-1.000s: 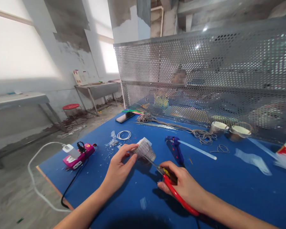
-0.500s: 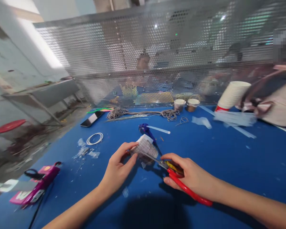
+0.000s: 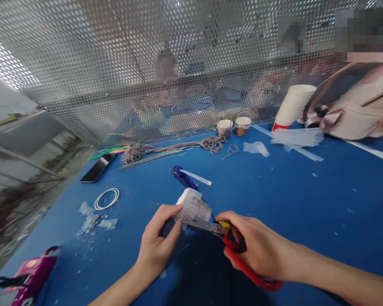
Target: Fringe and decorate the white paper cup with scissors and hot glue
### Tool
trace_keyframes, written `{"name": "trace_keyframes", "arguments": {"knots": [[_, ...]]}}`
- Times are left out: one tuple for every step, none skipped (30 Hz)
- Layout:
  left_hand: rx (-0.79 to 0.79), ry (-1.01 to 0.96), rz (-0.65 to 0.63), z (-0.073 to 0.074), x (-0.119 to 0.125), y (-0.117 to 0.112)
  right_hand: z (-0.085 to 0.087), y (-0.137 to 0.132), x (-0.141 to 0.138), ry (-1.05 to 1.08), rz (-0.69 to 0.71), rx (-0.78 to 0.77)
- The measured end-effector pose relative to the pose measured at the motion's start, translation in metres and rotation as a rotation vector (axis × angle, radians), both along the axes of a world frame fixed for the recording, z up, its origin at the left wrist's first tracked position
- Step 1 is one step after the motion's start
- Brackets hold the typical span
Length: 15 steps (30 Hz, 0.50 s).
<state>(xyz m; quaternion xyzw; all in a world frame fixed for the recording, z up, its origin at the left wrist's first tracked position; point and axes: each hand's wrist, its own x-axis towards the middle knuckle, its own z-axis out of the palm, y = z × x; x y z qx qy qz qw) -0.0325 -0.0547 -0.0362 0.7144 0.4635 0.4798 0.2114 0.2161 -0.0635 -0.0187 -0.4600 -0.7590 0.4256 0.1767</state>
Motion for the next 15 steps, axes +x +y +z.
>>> {"name": "trace_keyframes", "arguments": {"knots": [[0.021, 0.018, -0.011, -0.002, -0.001, 0.000, 0.000, 0.000, 0.000, -0.008, 0.005, 0.005], [0.038, 0.031, -0.017, -0.003, -0.002, 0.000, 0.001, 0.000, 0.000, -0.013, 0.008, 0.008], [0.050, 0.039, -0.015, -0.004, -0.003, 0.000, 0.001, 0.000, 0.000, -0.017, 0.009, 0.011], [0.051, 0.042, -0.006, -0.004, -0.004, 0.000, 0.002, 0.001, -0.001, -0.021, 0.007, 0.015], [0.043, 0.040, 0.008, -0.005, -0.004, 0.000, 0.001, 0.002, -0.001, -0.021, 0.002, 0.017], [0.029, 0.038, 0.023, -0.005, -0.003, 0.000, 0.001, 0.002, -0.001, -0.016, 0.000, 0.019], [0.011, 0.035, 0.035, -0.004, -0.003, -0.001, 0.000, 0.003, -0.002, -0.006, 0.001, 0.021], [-0.002, 0.031, 0.044, -0.004, -0.002, -0.002, -0.001, 0.004, -0.002, 0.008, 0.003, 0.023], [-0.009, 0.026, 0.049, -0.003, -0.001, -0.003, -0.003, 0.004, -0.002, 0.027, 0.007, 0.025], [-0.010, 0.021, 0.051, -0.003, 0.000, -0.004, -0.005, 0.004, -0.002, 0.049, 0.011, 0.027], [-0.003, 0.017, 0.054, -0.002, 0.000, -0.005, -0.006, 0.005, -0.002, 0.071, 0.015, 0.027], [0.007, 0.013, 0.055, -0.002, 0.001, -0.005, -0.008, 0.005, -0.002, 0.092, 0.016, 0.023], [0.017, 0.010, 0.054, -0.002, 0.001, -0.006, -0.009, 0.005, -0.002, 0.113, 0.015, 0.016], [0.025, 0.009, 0.050, -0.002, 0.002, -0.006, -0.010, 0.004, -0.003, 0.130, 0.014, 0.009], [0.032, 0.008, 0.044, -0.002, 0.002, -0.006, -0.011, 0.004, -0.003, 0.145, 0.011, 0.000]]}}
